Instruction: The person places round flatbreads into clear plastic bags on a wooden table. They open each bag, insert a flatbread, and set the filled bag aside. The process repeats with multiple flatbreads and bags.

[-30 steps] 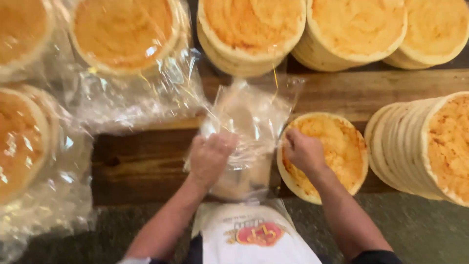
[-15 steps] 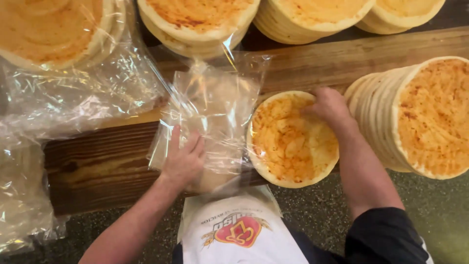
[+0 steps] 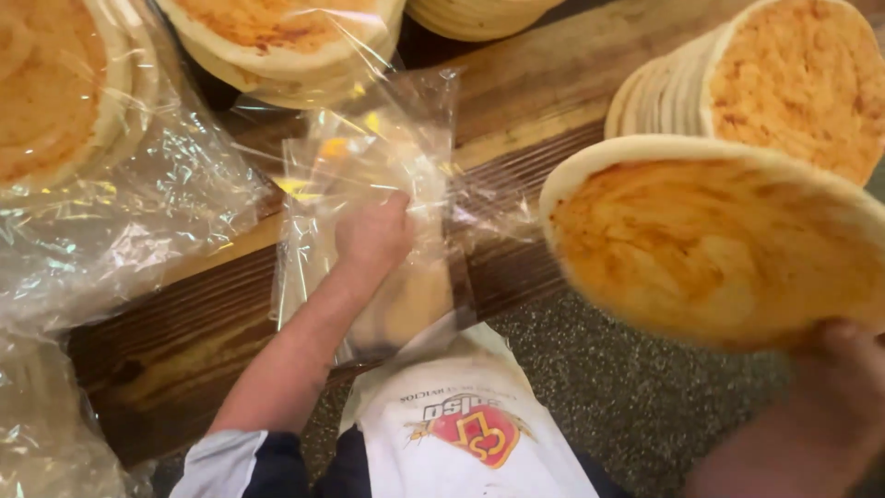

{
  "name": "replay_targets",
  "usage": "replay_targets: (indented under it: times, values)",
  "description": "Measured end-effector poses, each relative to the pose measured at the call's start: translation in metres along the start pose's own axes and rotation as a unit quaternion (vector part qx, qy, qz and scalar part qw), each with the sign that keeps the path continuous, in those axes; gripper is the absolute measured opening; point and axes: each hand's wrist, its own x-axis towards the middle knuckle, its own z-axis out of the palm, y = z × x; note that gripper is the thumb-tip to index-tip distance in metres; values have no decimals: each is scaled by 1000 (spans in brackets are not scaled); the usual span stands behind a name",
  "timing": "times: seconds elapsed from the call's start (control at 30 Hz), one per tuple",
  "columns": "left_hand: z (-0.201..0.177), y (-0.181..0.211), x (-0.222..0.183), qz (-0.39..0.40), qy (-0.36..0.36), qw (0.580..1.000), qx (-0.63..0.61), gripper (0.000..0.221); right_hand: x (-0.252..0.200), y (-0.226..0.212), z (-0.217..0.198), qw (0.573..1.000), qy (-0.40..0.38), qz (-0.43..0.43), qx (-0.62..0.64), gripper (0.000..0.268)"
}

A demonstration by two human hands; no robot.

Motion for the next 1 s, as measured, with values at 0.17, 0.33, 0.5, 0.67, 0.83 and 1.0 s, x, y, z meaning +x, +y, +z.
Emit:
replay_targets:
  times: [0.17, 0.33, 0.5, 0.67, 0.83, 1.0]
  values:
    - [-5, 25, 16, 46, 35, 998, 4, 33, -98, 18, 99, 881, 146, 75, 444, 70]
    - [-14, 24, 12, 85, -15, 996, 0, 34, -108, 82, 216, 793, 72, 203, 570, 58]
    - [4, -21, 5, 183, 86, 979, 36, 23, -118, 115, 280, 787, 91, 308, 527, 52]
    - [40, -58, 24, 268, 397, 866, 140, 8, -31, 1, 255, 993, 86, -73, -45, 88]
    - [35, -32, 19, 190, 472, 847, 151, 10, 99, 40, 324, 965, -40, -170, -197, 53]
    - [60, -70, 22, 85, 502, 841, 186, 4, 126, 130, 318, 863, 11, -357, -358, 18]
